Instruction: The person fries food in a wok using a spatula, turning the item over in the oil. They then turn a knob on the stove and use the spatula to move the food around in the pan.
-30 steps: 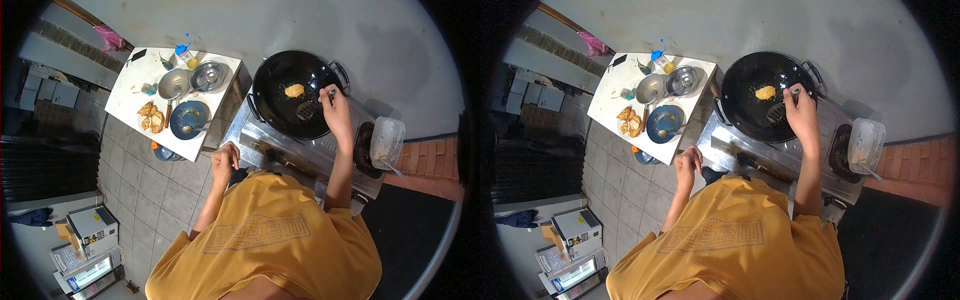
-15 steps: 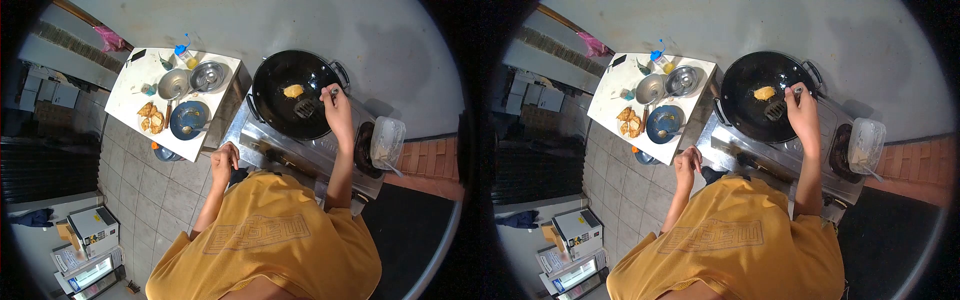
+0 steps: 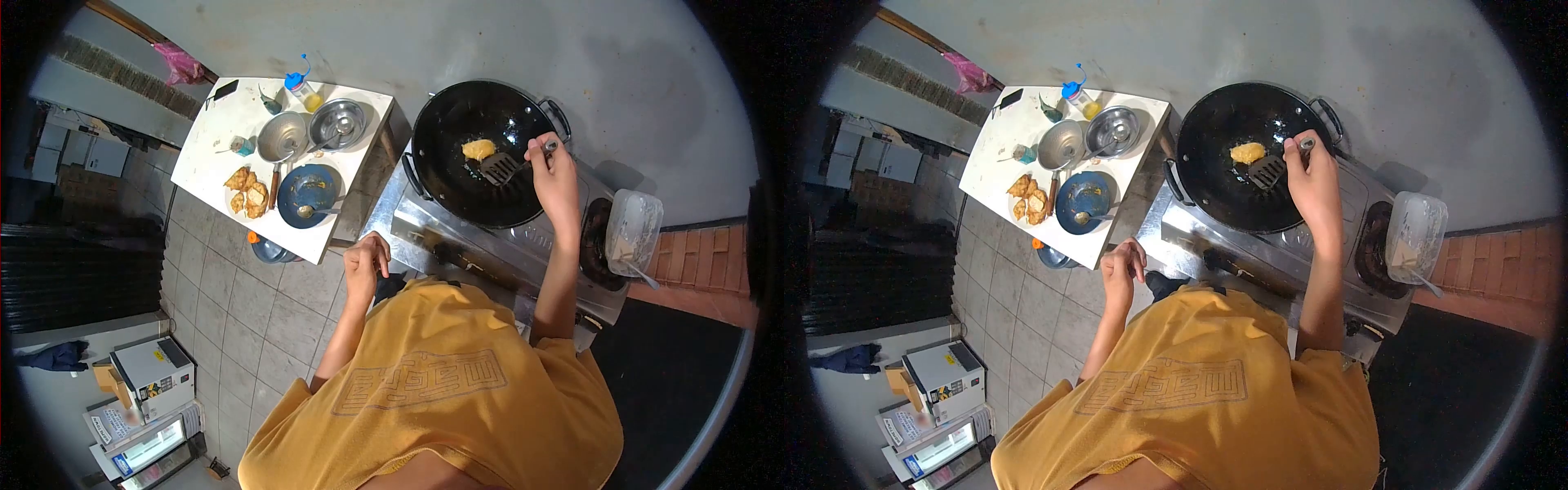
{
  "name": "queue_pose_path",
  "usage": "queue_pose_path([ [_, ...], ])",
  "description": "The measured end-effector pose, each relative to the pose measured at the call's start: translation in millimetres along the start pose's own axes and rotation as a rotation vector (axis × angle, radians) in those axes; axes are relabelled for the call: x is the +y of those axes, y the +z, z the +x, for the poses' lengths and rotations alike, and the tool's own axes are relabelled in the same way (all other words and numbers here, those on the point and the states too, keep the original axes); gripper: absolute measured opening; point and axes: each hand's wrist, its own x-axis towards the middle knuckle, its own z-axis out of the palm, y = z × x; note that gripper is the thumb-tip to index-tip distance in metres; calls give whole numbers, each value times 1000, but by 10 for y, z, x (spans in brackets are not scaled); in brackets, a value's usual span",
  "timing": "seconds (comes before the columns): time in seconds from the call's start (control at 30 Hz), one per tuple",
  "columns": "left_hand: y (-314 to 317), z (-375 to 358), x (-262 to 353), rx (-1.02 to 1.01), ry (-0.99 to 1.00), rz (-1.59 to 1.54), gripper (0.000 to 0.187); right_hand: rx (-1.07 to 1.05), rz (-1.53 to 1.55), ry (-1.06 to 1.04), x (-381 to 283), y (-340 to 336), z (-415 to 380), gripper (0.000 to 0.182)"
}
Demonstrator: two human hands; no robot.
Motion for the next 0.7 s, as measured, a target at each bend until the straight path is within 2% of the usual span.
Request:
queue_pose_path([
  [0.2,10,-5,27,-8,20,5,58,-80,-79,31,6,10,-28,21],
  [0.27,17,-8,48,-6,11,1,58,-16,-48,24,-45,21,-41,21],
  [0.57,2,-23,15,-7,41,-14,58,-79,-86,49,-38,-20,-29,22],
  [0.7,-5,-28,-1,3,39,-11,58,-31,-50,49,-40,-36,-24,23],
])
